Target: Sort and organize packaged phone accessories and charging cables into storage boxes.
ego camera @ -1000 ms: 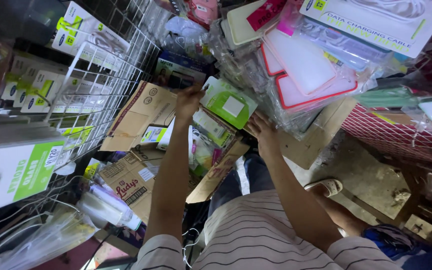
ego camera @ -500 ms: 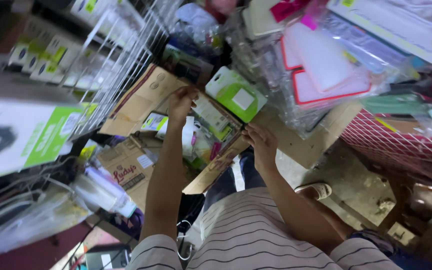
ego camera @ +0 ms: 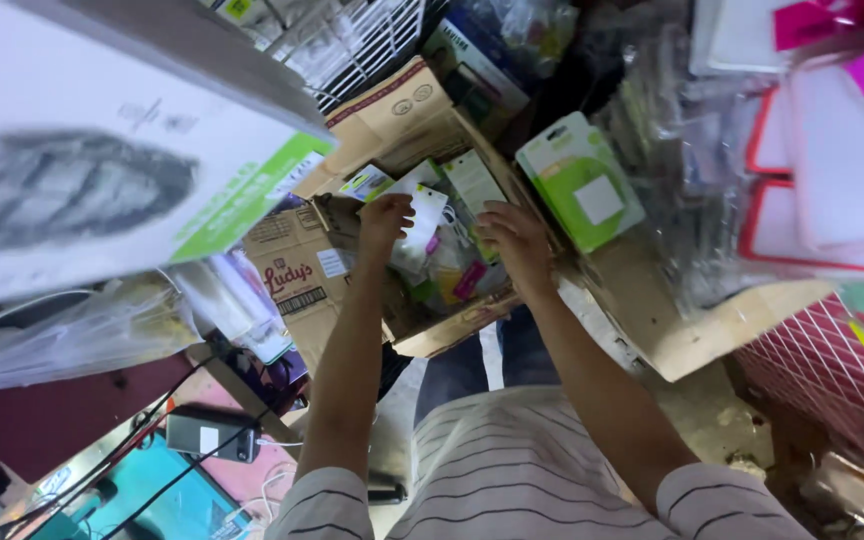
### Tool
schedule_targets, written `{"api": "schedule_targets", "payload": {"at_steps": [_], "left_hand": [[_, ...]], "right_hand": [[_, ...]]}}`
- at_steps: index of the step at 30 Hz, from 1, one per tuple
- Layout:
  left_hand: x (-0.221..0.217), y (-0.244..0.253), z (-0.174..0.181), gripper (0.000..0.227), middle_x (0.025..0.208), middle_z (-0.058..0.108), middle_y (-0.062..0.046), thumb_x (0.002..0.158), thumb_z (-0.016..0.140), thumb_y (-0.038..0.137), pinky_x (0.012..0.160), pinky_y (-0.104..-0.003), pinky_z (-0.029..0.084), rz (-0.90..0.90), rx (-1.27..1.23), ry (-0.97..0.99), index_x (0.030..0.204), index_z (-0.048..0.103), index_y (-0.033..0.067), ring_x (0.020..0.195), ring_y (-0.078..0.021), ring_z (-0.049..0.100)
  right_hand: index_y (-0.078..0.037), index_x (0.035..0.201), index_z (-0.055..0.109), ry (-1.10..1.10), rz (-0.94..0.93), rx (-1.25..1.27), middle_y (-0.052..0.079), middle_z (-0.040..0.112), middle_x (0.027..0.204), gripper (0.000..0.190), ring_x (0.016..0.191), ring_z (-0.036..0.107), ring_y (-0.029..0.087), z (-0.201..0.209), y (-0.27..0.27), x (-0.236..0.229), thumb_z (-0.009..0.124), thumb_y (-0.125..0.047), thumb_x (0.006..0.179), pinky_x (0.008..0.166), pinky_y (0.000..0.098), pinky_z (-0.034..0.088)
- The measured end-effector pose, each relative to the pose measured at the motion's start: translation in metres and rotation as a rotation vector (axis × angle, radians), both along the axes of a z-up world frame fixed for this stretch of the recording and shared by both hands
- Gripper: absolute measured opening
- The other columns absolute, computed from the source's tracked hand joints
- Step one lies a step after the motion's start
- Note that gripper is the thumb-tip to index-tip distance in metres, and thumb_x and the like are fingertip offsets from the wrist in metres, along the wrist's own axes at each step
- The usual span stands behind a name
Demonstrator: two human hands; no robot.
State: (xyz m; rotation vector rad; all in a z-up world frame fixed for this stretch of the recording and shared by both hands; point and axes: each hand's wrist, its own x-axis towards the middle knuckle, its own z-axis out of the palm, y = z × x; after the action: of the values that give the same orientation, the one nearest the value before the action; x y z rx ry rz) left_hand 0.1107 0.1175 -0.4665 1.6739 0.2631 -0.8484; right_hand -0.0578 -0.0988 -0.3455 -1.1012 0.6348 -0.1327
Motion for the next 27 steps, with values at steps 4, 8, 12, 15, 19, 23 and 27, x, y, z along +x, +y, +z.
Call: {"api": "schedule_targets", "payload": {"at_steps": [4,8,12,15,19,23,27], "left_hand": [[-0.018,0.021,-0.117,0.029,0.090,0.079,-0.011,0.088,0.072,0.015,0.069,-0.036,0.056,-0.146,0.168,-0.363,0.113,0.079,0.0020,0.080,-0.0263,0.072],[-0.029,0.011,-0.196,0.063,0.119,0.069,-0.024,0.079,0.085,0.025,0.090,-0.044,0.055,-0.352,0.435,-0.544,0.131,0.062,-0.0002,0.109,-0.0387,0.068],[-0.022,-0.037,-0.092,0.106,0.145,0.049,-0.026,0.067,0.094,0.042,0.096,-0.051,0.052,-0.495,0.731,-0.440,0.146,0.036,-0.0004,0.123,-0.0426,0.055],[-0.035,-0.066,-0.052,0.109,0.141,0.053,-0.018,0.073,0.087,0.049,0.100,-0.061,0.044,-0.609,1.041,-0.376,0.157,0.029,0.0100,0.126,-0.0368,0.056],[-0.047,-0.066,-0.077,0.110,0.135,0.059,-0.014,0.072,0.088,0.049,0.111,-0.068,0.030,-0.663,1.102,-0.542,0.157,0.032,0.0076,0.126,-0.0322,0.057],[-0.052,-0.068,-0.015,0.104,0.134,0.058,-0.016,0.067,0.091,0.047,0.110,-0.070,0.024,-0.499,0.913,-0.634,0.149,0.039,0.0091,0.126,-0.0354,0.055],[-0.045,-0.062,0.062,0.079,0.124,0.068,-0.011,0.073,0.090,0.036,0.106,-0.047,0.053,-0.170,0.381,-0.617,0.139,0.055,0.0103,0.118,-0.0294,0.066]], "right_hand": [[0.000,0.134,0.064,-0.079,0.025,0.163,0.013,0.071,0.112,0.036,0.095,0.070,0.020,-0.063,0.011,0.011,0.067,-0.008,0.099,0.078,0.0303,0.059],[-0.003,0.132,0.063,0.115,0.072,0.098,0.010,0.073,0.114,0.038,0.095,0.073,0.018,-0.102,0.021,0.014,0.064,-0.007,0.094,0.077,0.0299,0.060],[-0.002,0.130,0.064,0.124,0.160,-0.033,0.009,0.073,0.115,0.034,0.103,0.073,0.015,-0.095,0.023,0.022,0.062,-0.006,0.096,0.080,0.0296,0.062],[-0.004,0.132,0.063,0.137,0.166,-0.051,0.009,0.072,0.118,0.038,0.102,0.071,0.016,-0.115,0.028,0.016,0.062,-0.004,0.095,0.082,0.0273,0.058],[-0.003,0.132,0.066,0.123,0.171,-0.026,0.013,0.073,0.117,0.035,0.102,0.071,0.018,-0.103,0.024,0.012,0.062,-0.002,0.097,0.078,0.0289,0.056],[-0.005,0.134,0.062,0.208,0.234,-0.059,0.010,0.072,0.123,0.040,0.101,0.071,0.015,-0.066,0.021,0.010,0.062,-0.005,0.095,0.079,0.0286,0.057],[-0.003,0.135,0.062,0.105,0.166,-0.044,0.012,0.071,0.123,0.041,0.105,0.069,0.016,-0.064,0.018,0.007,0.067,-0.006,0.094,0.082,0.0296,0.056]]}}
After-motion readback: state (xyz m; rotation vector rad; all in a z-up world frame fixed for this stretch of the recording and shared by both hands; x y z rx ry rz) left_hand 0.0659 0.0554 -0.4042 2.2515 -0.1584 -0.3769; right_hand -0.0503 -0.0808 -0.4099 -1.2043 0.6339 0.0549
